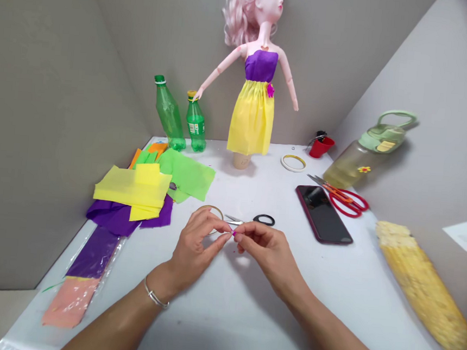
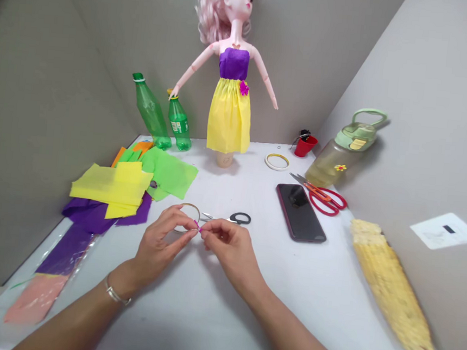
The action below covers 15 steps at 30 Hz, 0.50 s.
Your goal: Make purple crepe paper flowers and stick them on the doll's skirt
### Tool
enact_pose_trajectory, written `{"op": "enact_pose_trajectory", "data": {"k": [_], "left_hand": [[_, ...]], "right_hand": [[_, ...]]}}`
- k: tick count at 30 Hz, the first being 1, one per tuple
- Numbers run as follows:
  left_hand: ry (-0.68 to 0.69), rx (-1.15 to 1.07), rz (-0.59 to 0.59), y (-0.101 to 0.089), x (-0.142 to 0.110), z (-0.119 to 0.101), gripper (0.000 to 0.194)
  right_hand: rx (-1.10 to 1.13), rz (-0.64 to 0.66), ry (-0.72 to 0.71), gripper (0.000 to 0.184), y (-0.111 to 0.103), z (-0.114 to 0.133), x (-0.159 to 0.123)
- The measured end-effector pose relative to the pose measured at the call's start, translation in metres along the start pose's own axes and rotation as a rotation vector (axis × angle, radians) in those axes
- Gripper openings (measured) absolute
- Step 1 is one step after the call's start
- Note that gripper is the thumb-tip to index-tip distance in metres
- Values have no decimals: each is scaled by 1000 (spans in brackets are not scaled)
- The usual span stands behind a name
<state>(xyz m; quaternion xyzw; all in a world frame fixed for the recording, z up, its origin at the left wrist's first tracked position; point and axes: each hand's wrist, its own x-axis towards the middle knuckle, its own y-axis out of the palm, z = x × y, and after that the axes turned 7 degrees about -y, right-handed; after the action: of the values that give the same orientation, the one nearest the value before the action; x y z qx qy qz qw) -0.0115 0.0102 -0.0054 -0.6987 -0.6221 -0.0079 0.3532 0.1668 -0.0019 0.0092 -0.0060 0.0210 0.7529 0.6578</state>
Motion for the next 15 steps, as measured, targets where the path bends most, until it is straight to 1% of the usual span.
{"op": "enact_pose_trajectory", "data": {"k": [6, 11, 15], "left_hand": [[-10, 48, 0, 0, 0, 2, 3], [4, 28, -1, 0, 0, 0, 5], [-13, -2, -1, 0, 1, 1, 5]], "right_hand": [[20, -19, -15, 17, 4, -1, -1], [20, -23, -38, 17, 4, -1, -1], [29, -16, -42, 14, 4, -3, -2]]}}
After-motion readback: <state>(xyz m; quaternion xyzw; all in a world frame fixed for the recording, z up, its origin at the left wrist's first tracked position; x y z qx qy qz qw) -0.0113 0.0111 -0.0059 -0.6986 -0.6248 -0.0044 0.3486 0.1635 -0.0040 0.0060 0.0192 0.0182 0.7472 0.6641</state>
